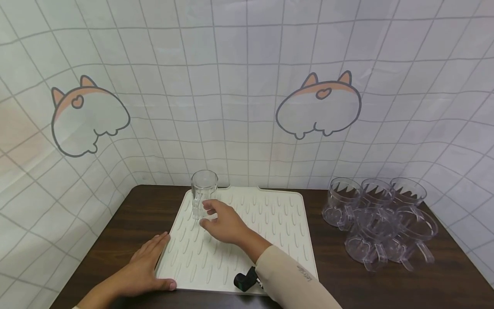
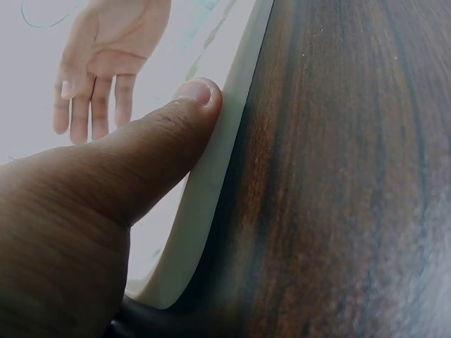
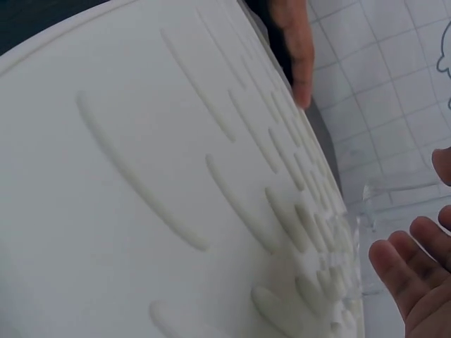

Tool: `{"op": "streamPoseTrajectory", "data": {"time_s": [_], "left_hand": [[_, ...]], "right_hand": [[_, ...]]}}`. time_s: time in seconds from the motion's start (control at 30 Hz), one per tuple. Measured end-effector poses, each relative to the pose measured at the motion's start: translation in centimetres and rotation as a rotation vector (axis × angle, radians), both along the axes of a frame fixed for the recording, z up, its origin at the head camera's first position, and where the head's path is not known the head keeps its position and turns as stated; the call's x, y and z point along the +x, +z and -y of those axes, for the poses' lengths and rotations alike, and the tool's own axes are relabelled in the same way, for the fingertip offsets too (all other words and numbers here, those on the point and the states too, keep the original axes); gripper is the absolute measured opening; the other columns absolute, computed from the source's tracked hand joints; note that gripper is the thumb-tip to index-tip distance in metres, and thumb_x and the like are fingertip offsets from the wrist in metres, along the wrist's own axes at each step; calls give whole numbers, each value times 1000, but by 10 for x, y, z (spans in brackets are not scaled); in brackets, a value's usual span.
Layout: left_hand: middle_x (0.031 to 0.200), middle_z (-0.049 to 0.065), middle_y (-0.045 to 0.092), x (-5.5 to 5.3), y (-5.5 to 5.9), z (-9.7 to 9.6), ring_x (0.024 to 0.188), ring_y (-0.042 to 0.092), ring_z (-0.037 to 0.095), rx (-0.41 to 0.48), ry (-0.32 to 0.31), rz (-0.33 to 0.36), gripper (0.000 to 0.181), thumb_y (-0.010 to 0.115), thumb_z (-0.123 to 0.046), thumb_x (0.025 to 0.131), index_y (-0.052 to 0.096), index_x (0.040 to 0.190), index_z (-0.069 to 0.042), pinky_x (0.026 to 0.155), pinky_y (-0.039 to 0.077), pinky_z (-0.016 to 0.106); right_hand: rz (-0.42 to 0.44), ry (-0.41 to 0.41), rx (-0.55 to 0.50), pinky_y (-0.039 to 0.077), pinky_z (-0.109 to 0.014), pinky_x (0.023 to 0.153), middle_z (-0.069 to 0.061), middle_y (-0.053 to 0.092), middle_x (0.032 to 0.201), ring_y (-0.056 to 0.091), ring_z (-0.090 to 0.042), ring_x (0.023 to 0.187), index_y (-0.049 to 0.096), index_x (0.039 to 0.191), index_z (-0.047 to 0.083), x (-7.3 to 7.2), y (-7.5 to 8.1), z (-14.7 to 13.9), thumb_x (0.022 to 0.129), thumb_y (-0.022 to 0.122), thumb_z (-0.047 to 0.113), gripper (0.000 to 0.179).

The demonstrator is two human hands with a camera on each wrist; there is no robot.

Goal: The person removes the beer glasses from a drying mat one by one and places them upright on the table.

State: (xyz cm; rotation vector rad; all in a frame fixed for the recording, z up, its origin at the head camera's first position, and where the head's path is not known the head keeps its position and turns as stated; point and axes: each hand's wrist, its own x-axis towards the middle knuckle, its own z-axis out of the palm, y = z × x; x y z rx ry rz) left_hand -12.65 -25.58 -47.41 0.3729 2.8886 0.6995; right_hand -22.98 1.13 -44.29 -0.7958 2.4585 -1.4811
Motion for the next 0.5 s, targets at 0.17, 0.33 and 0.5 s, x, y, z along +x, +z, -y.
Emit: {"op": "streamPoseTrajectory", "data": {"time_s": [0.17, 0.33, 0.5], "left_hand": [[164, 23, 25, 0, -1, 1, 149, 21, 49, -6, -7, -6, 139, 77, -82, 63, 24, 160, 2, 111, 20, 73], [164, 23, 25, -1, -2, 2, 149, 21, 49, -10, -10, -6, 138, 76, -83, 64, 24, 160, 2, 111, 21, 73], [164, 23, 25, -1, -2, 2, 149, 21, 49, -12, -8, -3, 138, 76, -82, 64, 24, 160, 1, 111, 21, 73]], "right_hand": [[37, 31, 16, 53, -31, 95, -3, 56, 144, 60, -25, 126, 46, 151, 13, -1, 0, 7, 100, 66, 23, 56], [29, 22, 4, 52, -30, 97, -2, 58, 139, 59, -19, 126, 49, 147, 12, -2, 0, 12, 101, 66, 23, 51], [11, 5, -19, 52, -27, 96, -4, 62, 133, 60, -18, 123, 52, 142, 9, -4, 0, 18, 101, 66, 20, 45]]}}
